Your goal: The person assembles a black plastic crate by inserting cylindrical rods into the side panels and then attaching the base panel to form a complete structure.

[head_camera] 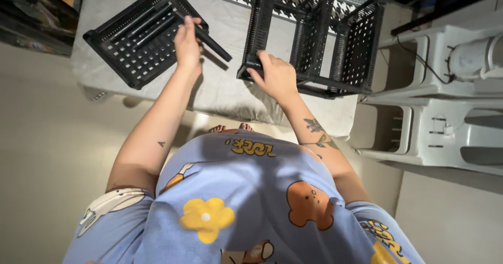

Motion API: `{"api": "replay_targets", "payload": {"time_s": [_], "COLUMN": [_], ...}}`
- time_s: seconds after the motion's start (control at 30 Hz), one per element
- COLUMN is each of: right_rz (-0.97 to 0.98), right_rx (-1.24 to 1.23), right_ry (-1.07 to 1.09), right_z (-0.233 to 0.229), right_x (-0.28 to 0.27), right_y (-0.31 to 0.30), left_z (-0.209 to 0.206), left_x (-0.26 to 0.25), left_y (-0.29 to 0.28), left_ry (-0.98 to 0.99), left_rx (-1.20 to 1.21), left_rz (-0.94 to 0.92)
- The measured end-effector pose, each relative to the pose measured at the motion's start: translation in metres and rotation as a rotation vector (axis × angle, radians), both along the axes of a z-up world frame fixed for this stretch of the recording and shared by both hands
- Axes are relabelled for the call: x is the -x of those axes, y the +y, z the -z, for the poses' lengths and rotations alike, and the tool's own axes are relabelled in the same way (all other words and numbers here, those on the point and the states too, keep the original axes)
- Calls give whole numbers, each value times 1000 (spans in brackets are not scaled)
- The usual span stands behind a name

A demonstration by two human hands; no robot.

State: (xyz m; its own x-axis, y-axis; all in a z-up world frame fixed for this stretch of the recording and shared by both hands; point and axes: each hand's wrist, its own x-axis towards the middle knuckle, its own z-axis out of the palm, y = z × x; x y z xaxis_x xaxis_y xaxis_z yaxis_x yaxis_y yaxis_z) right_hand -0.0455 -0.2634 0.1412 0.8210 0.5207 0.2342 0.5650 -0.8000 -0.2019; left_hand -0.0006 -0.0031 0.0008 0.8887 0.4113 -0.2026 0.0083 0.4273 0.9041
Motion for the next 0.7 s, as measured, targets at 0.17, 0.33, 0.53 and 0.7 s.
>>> {"api": "replay_targets", "payload": {"time_s": [0.17,0.33,0.53,0.7], "right_rz": [-18,-151,-145,-184], "right_rx": [-112,-331,-557,-497], "right_ry": [64,-89,264,117], "right_z": [-17,-24,-12,-9], "right_x": [11,0,-21,-30], "right_y": [-8,-2,19,10], "left_z": [-5,-22,-52,-86], "left_x": [29,52,69,86], "left_y": [1,-12,-25,-37], "left_ry": [149,130,174,-87], "left_rx": [715,661,535,-613], "left_rz": [-7,-22,10,-358]}}
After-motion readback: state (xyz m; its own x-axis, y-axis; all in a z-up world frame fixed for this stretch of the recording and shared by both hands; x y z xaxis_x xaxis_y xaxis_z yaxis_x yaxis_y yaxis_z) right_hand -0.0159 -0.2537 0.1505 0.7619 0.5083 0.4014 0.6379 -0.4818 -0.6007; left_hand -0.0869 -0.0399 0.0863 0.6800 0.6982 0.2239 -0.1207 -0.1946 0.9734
